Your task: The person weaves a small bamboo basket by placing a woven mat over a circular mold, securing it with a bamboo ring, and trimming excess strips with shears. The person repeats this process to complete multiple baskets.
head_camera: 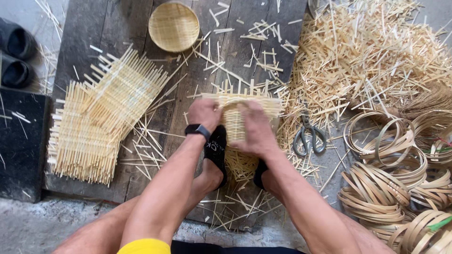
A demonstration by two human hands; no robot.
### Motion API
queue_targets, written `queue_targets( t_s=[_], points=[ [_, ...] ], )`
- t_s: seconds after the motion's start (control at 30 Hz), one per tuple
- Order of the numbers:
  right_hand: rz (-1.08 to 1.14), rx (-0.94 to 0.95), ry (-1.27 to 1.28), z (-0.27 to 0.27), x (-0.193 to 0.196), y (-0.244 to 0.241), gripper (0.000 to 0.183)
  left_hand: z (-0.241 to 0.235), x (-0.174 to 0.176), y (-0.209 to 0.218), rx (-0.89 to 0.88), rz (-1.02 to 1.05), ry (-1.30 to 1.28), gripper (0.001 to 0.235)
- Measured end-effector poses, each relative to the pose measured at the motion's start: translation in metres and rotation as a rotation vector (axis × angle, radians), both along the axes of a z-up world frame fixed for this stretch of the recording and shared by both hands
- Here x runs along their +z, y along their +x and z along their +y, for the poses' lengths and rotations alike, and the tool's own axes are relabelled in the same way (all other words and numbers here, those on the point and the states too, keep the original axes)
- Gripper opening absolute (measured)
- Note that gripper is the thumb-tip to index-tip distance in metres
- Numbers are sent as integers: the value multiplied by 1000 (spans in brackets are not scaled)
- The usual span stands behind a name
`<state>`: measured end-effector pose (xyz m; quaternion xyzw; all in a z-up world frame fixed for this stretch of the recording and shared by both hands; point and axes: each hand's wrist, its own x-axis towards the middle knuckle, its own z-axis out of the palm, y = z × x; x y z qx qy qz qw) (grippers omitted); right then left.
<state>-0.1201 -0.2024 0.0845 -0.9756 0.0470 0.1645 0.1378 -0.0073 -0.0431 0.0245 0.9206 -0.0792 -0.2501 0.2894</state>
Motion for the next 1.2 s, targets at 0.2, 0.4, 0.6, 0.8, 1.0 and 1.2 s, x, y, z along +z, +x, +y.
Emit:
queue_targets(
  t_s=[0.2,0.4,0.6,0.8,1.0,1.2],
  points=[
    [-62,209,-197,40,-27,-1,108,-41,-35,11,-257,-516,-486,16],
    [-412,237,-424,37,-66,-10,85,-46,-65,2,-117,-321,-585,15],
    [-222,226,-27,27,-28,-5,84,-45,-61,10,-100,-316,-626,16],
    [-518,72,195,-54,-44,43,55,-43,-61,13,-239,-430,-593,18],
    [-102,-261,716,-72,-109,58,26,-49,-58,16,-63,-30,-506,20],
    [130,-452,768,-80,-135,66,48,-50,-90,29,94,181,-605,28]
  ],
)
